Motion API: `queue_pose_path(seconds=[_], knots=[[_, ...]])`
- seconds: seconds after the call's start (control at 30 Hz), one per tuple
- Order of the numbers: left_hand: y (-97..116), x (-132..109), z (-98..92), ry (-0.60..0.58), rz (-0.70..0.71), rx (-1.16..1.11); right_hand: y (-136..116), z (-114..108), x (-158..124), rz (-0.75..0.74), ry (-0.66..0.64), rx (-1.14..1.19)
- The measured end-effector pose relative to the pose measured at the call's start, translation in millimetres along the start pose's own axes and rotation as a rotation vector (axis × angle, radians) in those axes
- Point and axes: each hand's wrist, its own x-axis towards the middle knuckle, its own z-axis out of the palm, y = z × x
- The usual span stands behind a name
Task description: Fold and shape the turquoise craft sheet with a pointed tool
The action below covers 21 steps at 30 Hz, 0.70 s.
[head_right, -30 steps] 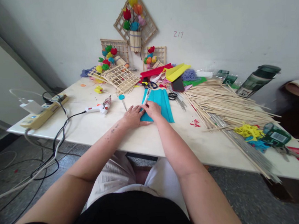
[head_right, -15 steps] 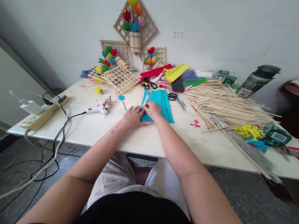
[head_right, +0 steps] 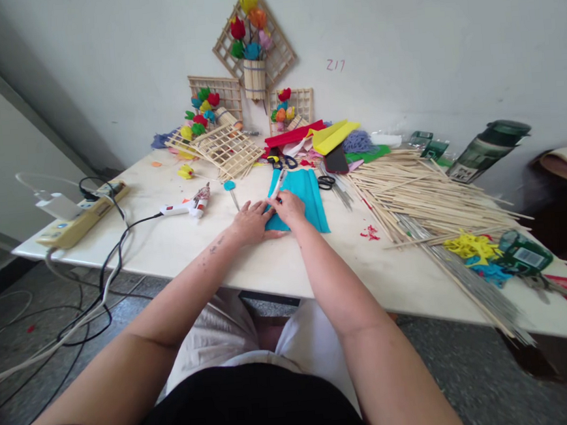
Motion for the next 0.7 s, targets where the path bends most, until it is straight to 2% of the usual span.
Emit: queue_pose_path(seconds=[0.7], knots=[[1.6,-0.2,-3.9,-0.039,-0.027,-0.007,2.9,1.1,2.2,-0.001,0.036,0.019]])
